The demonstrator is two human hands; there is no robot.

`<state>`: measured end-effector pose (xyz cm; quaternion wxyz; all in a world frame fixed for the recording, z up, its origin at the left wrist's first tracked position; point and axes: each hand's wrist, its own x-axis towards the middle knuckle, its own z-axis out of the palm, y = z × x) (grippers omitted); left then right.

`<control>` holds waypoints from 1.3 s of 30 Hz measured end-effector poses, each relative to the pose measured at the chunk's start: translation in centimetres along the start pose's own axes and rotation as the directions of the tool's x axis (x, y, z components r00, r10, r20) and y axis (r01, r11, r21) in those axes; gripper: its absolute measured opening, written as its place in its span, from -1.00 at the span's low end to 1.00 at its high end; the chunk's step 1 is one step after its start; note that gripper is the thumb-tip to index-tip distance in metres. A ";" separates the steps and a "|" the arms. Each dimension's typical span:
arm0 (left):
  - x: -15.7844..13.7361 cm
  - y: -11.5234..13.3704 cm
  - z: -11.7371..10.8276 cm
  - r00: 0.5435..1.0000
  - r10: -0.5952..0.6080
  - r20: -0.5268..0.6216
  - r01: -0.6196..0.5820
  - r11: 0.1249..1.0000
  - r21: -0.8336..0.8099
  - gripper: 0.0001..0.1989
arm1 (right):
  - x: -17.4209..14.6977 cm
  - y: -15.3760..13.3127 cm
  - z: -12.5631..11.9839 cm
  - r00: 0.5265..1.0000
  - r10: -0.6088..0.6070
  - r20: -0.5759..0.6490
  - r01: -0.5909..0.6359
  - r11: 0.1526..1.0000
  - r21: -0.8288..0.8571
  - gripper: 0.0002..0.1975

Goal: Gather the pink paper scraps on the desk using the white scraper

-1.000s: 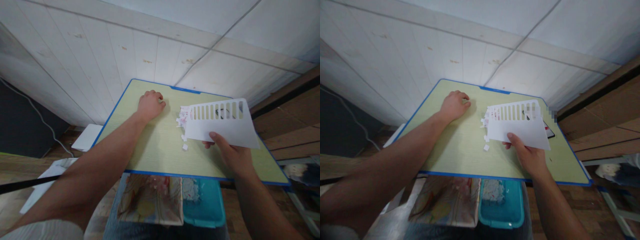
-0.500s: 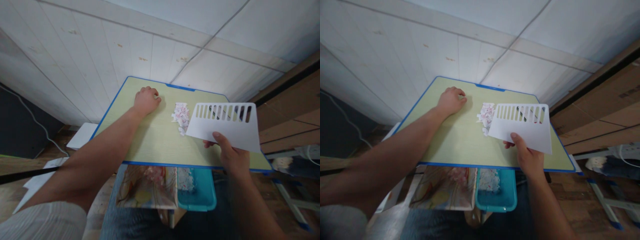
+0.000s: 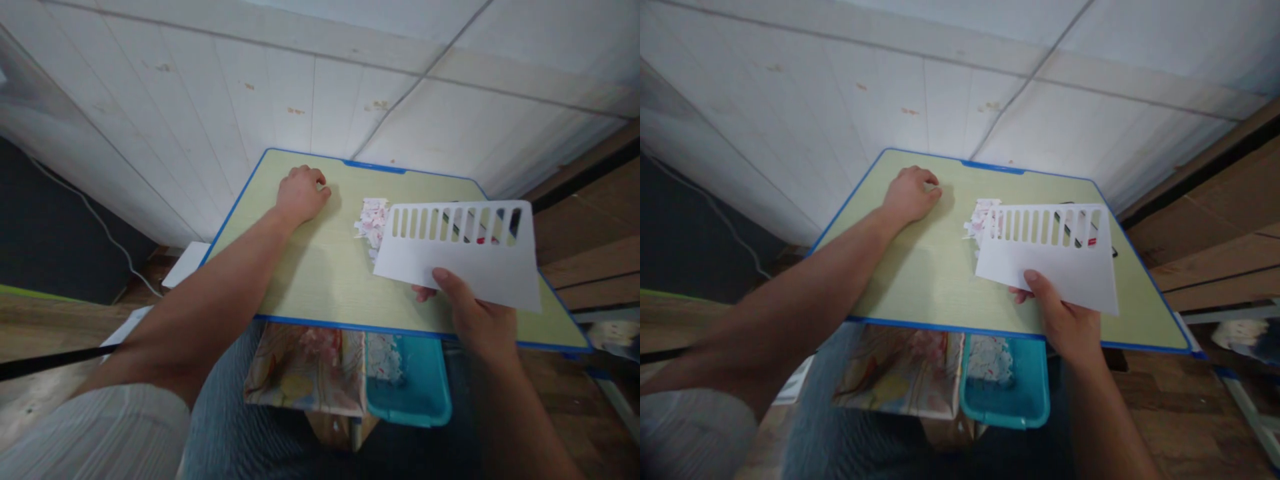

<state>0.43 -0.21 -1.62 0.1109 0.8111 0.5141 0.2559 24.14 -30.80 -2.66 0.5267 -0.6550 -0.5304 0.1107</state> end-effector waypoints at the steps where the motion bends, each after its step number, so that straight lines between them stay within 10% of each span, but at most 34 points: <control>1: 0.0 0.0 0.0 1.000 -0.001 0.000 0.001 1.000 0.001 -0.66 | 0.0 -0.1 0.0 1.000 0.003 0.016 -0.003 1.000 0.000 -0.51; 17: 0.2 -0.3 -0.2 0.998 0.061 -0.011 -0.061 0.998 -0.021 -0.67 | -1.6 0.4 -2.5 0.965 0.255 -0.058 -0.246 0.962 0.121 -0.73; 32: -0.2 -2.2 -3.3 0.991 -0.008 0.134 -0.004 0.996 0.093 -0.48 | -2.1 -3.7 1.7 0.985 0.020 0.173 -0.046 0.988 0.151 -0.57; 39: -4.8 -2.9 -7.5 0.979 0.086 0.186 -0.103 0.991 0.086 -0.35 | -3.8 -2.4 1.3 0.993 0.100 0.062 -0.108 0.986 0.130 -0.59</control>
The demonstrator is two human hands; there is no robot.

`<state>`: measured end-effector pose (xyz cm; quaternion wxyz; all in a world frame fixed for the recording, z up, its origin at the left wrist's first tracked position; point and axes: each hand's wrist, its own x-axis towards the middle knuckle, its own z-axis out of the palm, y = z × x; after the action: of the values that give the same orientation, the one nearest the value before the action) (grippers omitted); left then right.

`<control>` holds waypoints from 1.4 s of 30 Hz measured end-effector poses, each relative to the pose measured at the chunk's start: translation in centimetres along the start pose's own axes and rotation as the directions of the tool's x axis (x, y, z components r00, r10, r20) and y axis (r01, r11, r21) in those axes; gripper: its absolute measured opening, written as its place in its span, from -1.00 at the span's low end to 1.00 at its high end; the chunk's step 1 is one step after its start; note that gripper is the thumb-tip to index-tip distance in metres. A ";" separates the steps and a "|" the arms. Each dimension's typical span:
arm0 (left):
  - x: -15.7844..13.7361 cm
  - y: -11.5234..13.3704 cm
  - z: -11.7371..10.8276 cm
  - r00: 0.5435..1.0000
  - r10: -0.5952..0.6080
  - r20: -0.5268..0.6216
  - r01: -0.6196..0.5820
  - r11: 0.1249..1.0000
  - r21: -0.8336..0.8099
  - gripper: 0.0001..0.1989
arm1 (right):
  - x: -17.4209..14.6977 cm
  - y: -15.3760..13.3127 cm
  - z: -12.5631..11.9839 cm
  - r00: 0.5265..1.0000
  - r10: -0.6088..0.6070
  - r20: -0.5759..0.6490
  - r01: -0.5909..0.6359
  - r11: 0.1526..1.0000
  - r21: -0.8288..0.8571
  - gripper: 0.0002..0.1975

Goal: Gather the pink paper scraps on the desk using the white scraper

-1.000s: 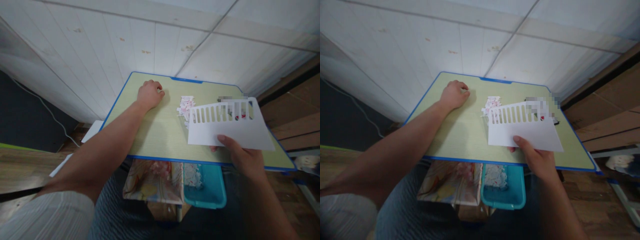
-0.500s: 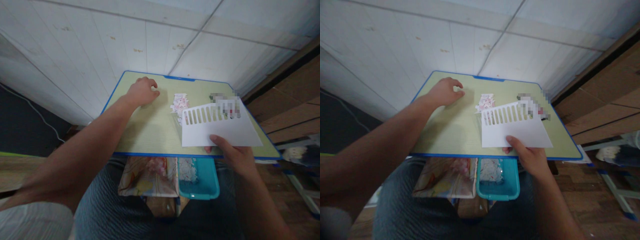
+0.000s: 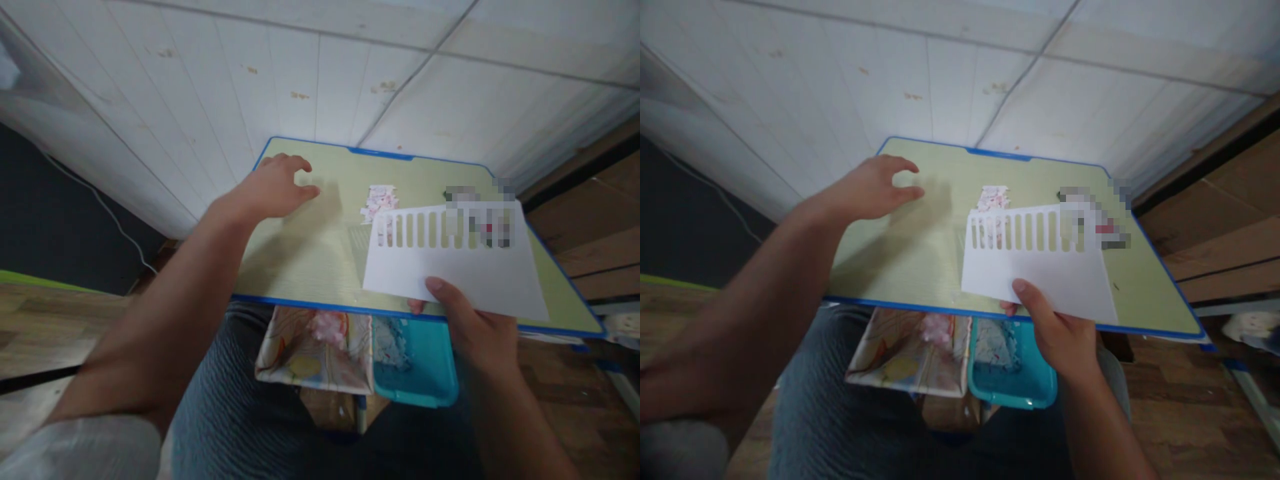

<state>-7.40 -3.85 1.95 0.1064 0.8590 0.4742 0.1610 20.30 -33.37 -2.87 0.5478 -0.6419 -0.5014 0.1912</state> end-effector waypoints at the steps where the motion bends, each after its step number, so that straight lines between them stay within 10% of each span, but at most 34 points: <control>1: -1.8 0.1 -0.3 1.000 0.003 -0.014 -0.002 1.000 0.002 -0.35 | -0.3 0.1 0.0 1.000 -0.001 0.010 0.001 1.000 -0.012 -0.58; 10: -13.2 1.1 3.2 0.998 -0.037 -0.042 0.039 0.997 0.060 -0.40 | -0.8 -1.2 0.4 0.996 0.022 0.088 -0.022 1.000 -0.001 -0.48; 42: -13.3 1.7 3.1 1.000 -0.015 -0.010 0.016 0.997 0.081 -0.38 | -1.2 0.4 -1.4 0.995 0.080 -0.058 -0.079 0.997 0.026 -0.58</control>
<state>-11.54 -16.11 -2.70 0.0704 0.8580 0.4877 0.1451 21.06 -35.07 -3.10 0.5616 -0.6604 -0.4567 0.1997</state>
